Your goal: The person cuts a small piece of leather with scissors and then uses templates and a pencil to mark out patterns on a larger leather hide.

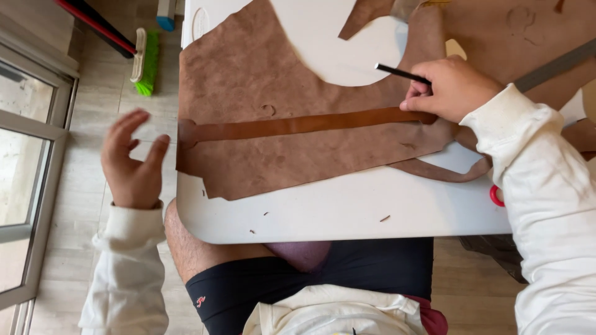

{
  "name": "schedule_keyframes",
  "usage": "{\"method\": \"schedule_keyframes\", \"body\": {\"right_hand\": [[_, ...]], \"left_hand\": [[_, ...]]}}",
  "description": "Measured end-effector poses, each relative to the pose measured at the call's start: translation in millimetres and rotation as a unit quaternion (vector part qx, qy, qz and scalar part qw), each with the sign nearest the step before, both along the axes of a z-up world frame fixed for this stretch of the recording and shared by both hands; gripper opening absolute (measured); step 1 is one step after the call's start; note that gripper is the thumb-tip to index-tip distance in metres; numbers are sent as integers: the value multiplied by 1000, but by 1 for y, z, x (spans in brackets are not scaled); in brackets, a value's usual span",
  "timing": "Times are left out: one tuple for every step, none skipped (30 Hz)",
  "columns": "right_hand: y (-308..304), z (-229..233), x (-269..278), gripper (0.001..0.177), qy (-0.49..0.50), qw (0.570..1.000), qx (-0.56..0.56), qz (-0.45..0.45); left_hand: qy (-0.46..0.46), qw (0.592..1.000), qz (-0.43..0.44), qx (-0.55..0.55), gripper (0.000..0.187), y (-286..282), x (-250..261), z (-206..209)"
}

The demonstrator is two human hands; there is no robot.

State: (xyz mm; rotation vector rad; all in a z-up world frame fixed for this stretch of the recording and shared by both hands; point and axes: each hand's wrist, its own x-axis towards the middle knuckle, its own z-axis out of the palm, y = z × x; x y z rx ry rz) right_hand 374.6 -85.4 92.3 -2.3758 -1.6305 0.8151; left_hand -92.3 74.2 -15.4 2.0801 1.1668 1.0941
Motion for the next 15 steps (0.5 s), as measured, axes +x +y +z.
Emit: {"method": "schedule_keyframes", "body": {"right_hand": [[-2,-2,4,45,0,1000,1,-3],[-4,-4,7,47,-19,1000,-1,1],[-3,-7,9,49,-36,999,-3,11],[-7,-4,5,49,-35,999,-1,12],[-7,-1,1,46,-58,998,-19,5],[-7,3,-3,44,-81,996,-36,-2],[-8,-3,1,44,-79,996,-35,2],[-9,-10,4,44,-98,995,-30,6],[-11,-16,9,45,-119,993,-23,7],[-10,-23,13,45,-118,993,-21,9],[-11,-28,19,44,-123,992,-9,12],[-13,-34,26,43,-128,992,2,16],[-12,-44,32,43,-132,991,1,6],[-13,-54,40,39,-118,993,29,10],[-15,-61,53,35,-109,992,59,9]], "left_hand": [[0,1000,-3,1,38,-3,7,4],[9,996,-74,50,34,-5,14,9],[20,985,-140,98,30,-9,17,13],[22,985,-138,99,30,-9,22,11],[44,981,-150,113,35,-9,25,10],[66,976,-163,126,40,-9,28,8],[69,977,-158,126,40,-10,27,4],[107,976,-164,96,53,-10,27,-1],[143,972,-172,67,67,-9,30,-6],[144,972,-170,69,67,-15,27,-3],[197,965,-166,47,74,-19,27,0],[249,954,-162,25,81,-24,29,2],[246,954,-171,29,81,-27,28,5],[277,947,-159,28,82,-32,28,9],[304,940,-150,33,83,-32,35,12]]}}
